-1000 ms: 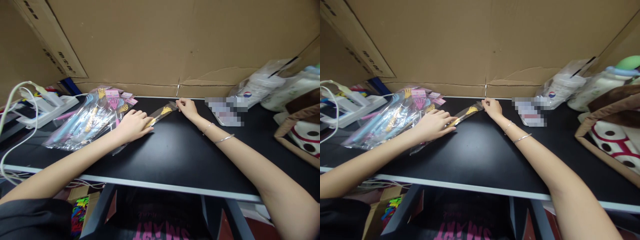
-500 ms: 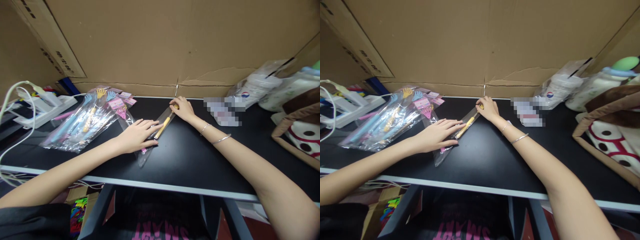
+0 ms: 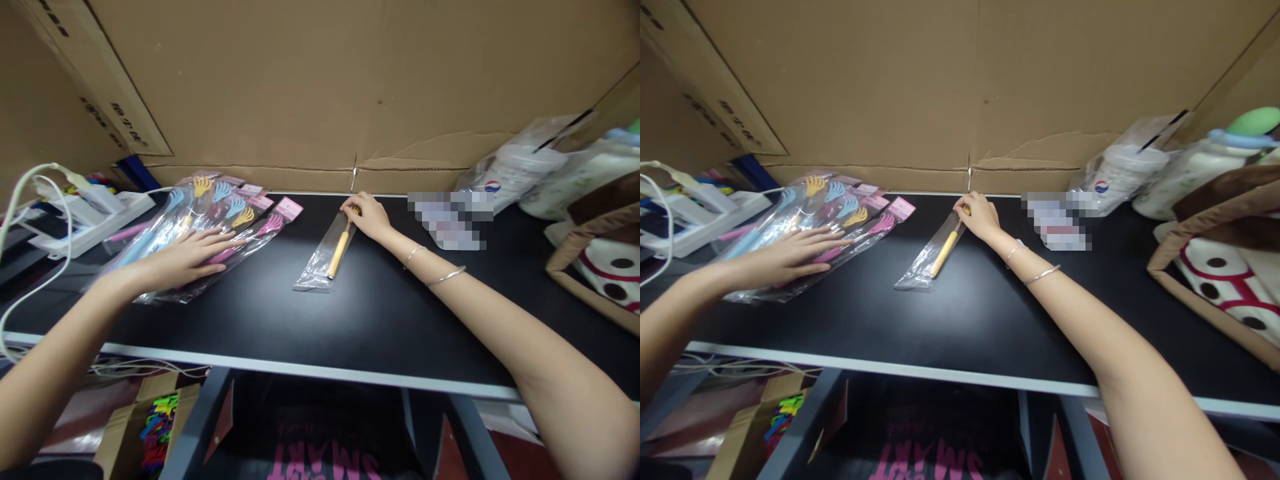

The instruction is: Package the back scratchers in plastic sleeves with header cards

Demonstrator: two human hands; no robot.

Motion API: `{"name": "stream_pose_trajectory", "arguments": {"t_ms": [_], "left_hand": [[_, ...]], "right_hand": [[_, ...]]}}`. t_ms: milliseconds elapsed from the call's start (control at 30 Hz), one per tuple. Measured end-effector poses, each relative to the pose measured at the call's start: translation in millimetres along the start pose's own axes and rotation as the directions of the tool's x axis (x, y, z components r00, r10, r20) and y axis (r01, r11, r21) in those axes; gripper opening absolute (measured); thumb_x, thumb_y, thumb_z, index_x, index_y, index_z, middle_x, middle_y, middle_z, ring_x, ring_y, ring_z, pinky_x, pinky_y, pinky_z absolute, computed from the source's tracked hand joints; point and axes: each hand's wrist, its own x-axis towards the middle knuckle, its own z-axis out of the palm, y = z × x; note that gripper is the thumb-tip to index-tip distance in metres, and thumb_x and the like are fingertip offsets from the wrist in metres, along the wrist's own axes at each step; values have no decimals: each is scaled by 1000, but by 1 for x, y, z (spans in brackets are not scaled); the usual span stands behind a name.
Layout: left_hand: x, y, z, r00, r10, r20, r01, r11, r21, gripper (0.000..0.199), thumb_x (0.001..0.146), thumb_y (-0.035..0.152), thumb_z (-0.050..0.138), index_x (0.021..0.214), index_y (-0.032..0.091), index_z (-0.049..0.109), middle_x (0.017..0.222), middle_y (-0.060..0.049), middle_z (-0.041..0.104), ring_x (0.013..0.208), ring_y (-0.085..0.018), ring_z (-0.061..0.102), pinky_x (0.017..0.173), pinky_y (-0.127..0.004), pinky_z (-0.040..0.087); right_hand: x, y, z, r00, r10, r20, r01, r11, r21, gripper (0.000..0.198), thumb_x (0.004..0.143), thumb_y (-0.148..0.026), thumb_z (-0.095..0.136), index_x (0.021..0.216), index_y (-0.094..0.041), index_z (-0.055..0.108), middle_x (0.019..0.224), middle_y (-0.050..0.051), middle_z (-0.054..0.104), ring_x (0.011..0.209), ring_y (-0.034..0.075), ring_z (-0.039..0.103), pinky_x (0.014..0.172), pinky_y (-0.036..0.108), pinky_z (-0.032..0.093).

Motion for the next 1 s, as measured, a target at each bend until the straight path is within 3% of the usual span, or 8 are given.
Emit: {"name": "stream_pose_trajectory", "arguments": {"t_ms": [233, 500, 633, 767, 867, 1000], "left_hand": [[6, 15, 15, 973, -65, -219, 111, 973, 201, 61, 102, 46, 25, 153, 21, 49, 164, -10, 40, 156, -35, 28, 126, -61, 17], [32, 44, -5, 962, -58, -267, 135, 951, 278, 51, 99, 42, 41, 141, 21, 61, 155, -12, 52, 150, -34, 39, 124, -56, 24], [65, 77, -22, 975, 23, -221, 36, 965, 258, 47, 101, 42, 41, 140, 24, 61, 144, -8, 63, 138, -28, 52, 119, -46, 36], [112, 108, -30, 969, 106, -224, -65, 981, 181, 44, 100, 40, 45, 137, 25, 62, 135, -8, 69, 133, -26, 57, 114, -40, 41], [151, 123, -30, 957, 93, -276, -70, 993, 92, 43, 99, 36, 44, 138, 24, 60, 134, -8, 69, 128, -24, 61, 107, -35, 47], [190, 138, -28, 963, 31, -267, -29, 1000, 9, 45, 99, 38, 42, 139, 24, 59, 133, -9, 70, 121, -28, 66, 100, -39, 50]], "right_hand": [[-1, -3, -1, 999, -22, 28, 23, 998, -55, 24, 94, -25, 49, 95, -22, 72, 109, 12, 67, 113, 30, 59, 98, 45, 44], [-4, -8, -3, 999, -13, 37, 17, 995, -102, 25, 95, -24, 46, 96, -22, 72, 112, 11, 68, 115, 30, 58, 99, 46, 42], [-5, -9, -4, 1000, -16, 9, 17, 997, -76, 24, 94, -24, 48, 93, -24, 72, 111, 9, 71, 116, 29, 59, 103, 50, 37], [-3, -5, -2, 998, -33, -49, 35, 998, 59, 21, 90, -22, 51, 89, -23, 72, 104, 6, 76, 106, 25, 67, 100, 45, 43], [-1, 0, 0, 997, 20, -78, 1, 966, 258, 20, 89, -23, 51, 90, -22, 71, 91, 3, 78, 91, 20, 71, 94, 37, 49], [0, 5, 1, 985, 149, -87, -95, 891, 444, 18, 89, -25, 51, 89, -21, 69, 79, 0, 77, 85, 18, 74, 90, 33, 52]]}}
